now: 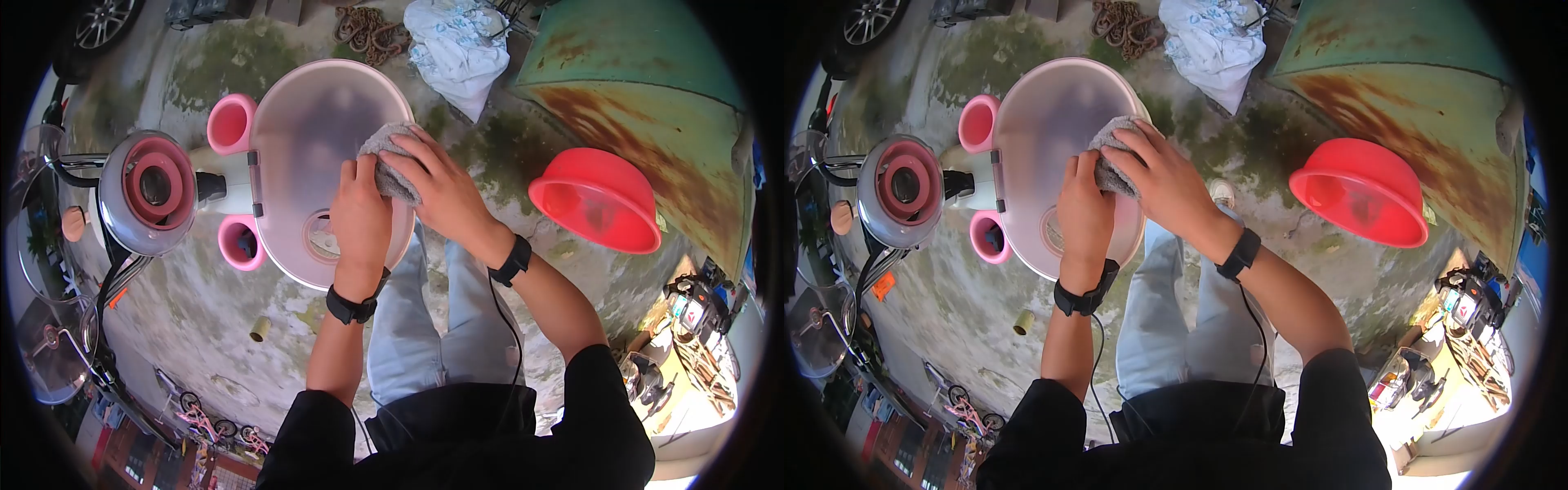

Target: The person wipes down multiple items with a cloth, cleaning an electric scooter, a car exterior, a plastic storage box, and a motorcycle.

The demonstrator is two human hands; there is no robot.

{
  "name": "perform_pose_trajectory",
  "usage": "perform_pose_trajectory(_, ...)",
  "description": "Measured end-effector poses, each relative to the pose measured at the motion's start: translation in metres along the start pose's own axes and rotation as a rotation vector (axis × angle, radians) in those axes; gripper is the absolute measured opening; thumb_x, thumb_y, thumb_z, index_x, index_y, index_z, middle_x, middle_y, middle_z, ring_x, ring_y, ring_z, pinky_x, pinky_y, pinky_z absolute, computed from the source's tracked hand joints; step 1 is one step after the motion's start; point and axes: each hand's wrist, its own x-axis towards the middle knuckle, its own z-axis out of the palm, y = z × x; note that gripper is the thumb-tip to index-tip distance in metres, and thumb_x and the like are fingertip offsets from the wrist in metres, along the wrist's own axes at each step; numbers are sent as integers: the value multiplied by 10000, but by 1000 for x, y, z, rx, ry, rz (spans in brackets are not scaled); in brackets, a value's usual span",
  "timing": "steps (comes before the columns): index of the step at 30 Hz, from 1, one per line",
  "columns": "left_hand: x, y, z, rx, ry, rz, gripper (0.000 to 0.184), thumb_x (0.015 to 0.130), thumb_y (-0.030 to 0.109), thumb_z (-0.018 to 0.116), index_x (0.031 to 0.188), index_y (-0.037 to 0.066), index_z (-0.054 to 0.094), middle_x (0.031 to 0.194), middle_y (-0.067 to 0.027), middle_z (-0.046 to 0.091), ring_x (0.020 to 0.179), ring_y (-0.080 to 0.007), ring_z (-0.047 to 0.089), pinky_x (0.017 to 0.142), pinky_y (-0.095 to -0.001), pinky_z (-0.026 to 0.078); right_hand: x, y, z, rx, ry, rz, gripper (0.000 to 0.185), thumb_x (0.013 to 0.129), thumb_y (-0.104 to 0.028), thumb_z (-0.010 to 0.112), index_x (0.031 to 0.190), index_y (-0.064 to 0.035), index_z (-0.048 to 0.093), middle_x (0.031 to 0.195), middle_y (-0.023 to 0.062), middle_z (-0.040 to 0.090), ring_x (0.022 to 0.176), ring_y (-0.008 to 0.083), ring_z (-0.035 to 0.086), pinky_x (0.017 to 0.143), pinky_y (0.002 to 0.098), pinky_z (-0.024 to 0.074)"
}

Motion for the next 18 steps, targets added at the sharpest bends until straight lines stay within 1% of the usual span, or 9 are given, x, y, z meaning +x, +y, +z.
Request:
perform_pose_trajectory(3, -30, -15, -8, -76, -83, -29, 416, 757, -82, 622, 1141, 70, 575, 1070, -170, 602, 908, -431, 633, 704, -510, 509, -25, -29, -3, -52, -102, 56, 580, 778, 30, 654, 1334, -121, 582, 1406, 95, 499, 1396, 370, 427, 1035, 458, 515)
perform_pose_trajectory(4, -38, -20, -15, -52, -66, -15, 417, 757, -86, 617, 1141, 71, 576, 1072, -167, 605, 914, -429, 633, 708, -506, 511, -31, -36, 6, -92, -147, 68, 597, 789, 16, 646, 1361, -132, 566, 1418, 91, 483, 1407, 371, 416, 1032, 445, 524)
perform_pose_trajectory(6, -51, -36, -32, 0, -39, 18, 421, 757, -95, 608, 1142, 73, 578, 1077, -162, 609, 926, -424, 632, 715, -496, 515, -33, -50, 22, -21, -160, 45, 620, 779, 35, 637, 1372, -129, 567, 1442, 85, 476, 1415, 355, 414, 1049, 454, 508)
perform_pose_trajectory(7, -54, -46, -41, 7, -52, -36, 424, 762, -97, 601, 1151, 71, 580, 1086, -161, 614, 937, -425, 631, 724, -495, 517, -29, -58, 32, 17, -165, 34, 631, 774, 45, 632, 1377, -128, 568, 1454, 81, 472, 1420, 348, 413, 1058, 458, 500)
perform_pose_trajectory(9, -54, -68, -59, 25, -76, -140, 432, 773, -102, 589, 1170, 67, 583, 1105, -158, 623, 960, -426, 629, 742, -494, 519, -11, -68, 57, 95, -154, -27, 595, 782, 30, 633, 1355, -122, 578, 1445, 80, 474, 1411, 353, 415, 1073, 457, 489)
perform_pose_trajectory(12, -39, -101, -67, 177, 100, -93, 412, 830, -70, 586, 1226, 44, 580, 1150, -170, 638, 1001, -423, 636, 766, -484, 527, 32, -77, 89, 125, -73, -137, 517, 796, 10, 626, 1295, -122, 598, 1395, 78, 490, 1369, 344, 442, 1063, 435, 503)
perform_pose_trajectory(15, 0, -112, -65, 205, 79, -187, 381, 856, 12, 625, 1231, 49, 571, 1181, -171, 640, 1004, -417, 645, 770, -486, 533, 67, -63, 95, 87, -15, -192, 474, 804, 8, 621, 1262, -114, 610, 1359, 71, 522, 1336, 329, 471, 1062, 422, 503)
perform_pose_trajectory(17, 28, -112, -55, 219, 152, -75, 381, 855, 45, 642, 1229, 65, 572, 1167, -164, 645, 981, -415, 655, 753, -496, 539, 85, -45, 87, 47, 7, -187, 464, 805, 17, 619, 1253, -103, 614, 1346, 67, 543, 1319, 318, 488, 1060, 419, 498)
perform_pose_trajectory(18, 42, -103, -53, 209, 103, -96, 368, 851, 47, 647, 1212, 66, 578, 1155, -164, 647, 974, -416, 658, 754, -500, 541, 90, -34, 81, 24, 18, -170, 460, 804, 23, 619, 1248, -96, 616, 1340, 65, 552, 1309, 313, 498, 1053, 417, 498)
